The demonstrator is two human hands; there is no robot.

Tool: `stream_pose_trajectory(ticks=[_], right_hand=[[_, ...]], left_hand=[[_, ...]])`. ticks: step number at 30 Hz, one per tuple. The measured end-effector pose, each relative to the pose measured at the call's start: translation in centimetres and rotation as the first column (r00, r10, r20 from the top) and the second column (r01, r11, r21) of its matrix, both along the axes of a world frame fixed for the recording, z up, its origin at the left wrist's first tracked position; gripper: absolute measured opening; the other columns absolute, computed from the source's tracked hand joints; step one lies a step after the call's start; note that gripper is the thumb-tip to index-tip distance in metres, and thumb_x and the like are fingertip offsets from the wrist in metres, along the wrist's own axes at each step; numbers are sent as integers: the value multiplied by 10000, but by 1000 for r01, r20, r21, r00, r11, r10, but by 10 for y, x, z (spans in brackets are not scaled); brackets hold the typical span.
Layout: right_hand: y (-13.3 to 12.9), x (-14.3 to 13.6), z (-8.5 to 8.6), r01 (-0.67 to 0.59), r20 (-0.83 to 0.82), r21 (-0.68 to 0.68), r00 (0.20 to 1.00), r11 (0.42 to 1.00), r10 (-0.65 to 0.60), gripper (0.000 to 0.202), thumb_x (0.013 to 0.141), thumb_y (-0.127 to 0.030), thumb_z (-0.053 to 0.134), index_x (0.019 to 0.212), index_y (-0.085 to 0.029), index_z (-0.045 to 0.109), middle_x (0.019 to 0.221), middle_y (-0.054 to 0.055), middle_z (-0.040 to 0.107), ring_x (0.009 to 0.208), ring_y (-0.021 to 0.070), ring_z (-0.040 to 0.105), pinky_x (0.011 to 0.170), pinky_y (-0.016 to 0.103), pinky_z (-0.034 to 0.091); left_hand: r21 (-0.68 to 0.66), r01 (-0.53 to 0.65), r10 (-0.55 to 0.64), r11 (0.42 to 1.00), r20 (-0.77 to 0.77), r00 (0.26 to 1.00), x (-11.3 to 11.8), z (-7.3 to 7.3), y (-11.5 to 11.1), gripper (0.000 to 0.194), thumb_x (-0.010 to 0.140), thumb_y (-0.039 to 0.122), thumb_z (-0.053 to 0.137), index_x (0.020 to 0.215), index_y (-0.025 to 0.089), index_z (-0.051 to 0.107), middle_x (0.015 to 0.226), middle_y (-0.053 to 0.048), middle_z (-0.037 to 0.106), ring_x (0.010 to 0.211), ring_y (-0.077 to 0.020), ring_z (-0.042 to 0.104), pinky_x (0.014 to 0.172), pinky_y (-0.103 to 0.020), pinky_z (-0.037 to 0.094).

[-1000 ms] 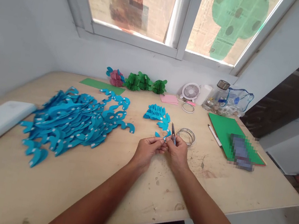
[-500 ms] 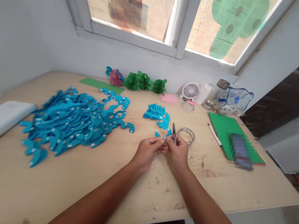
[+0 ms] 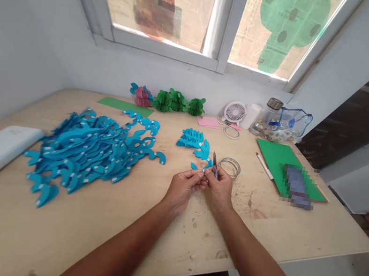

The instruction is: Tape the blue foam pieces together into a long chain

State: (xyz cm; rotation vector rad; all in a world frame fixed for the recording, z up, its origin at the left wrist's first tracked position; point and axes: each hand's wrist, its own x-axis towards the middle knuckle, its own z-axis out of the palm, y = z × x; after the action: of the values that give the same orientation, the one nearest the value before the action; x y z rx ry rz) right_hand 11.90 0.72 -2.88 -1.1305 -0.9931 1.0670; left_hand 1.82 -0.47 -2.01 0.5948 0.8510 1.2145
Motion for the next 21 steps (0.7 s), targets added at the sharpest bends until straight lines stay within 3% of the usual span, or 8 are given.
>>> stream_pose_trajectory(ticks=[11,21], right_hand=[[0,-2,-4,26,21,15,999,1000,-27,167,659,-320,652,654,-172,574,590,-26,546,539,110,472,527,237,394],[1,-2,-7,46,179,95,982,994,-62,122,686,-282,607,662,-165,585,646,-16,554,582,113,478,552,235,388]], left_hand=[[-17,-11,11,1000,37,999,1,0,-1,255,578,255,747,781,104,711,717,-87,692,615,-113,589,599,-225,451],[5,-74,74,997,7,997,4,1,-1,208,580,235,720,735,98,701,680,-79,681,601,-125,586,576,-231,439]])
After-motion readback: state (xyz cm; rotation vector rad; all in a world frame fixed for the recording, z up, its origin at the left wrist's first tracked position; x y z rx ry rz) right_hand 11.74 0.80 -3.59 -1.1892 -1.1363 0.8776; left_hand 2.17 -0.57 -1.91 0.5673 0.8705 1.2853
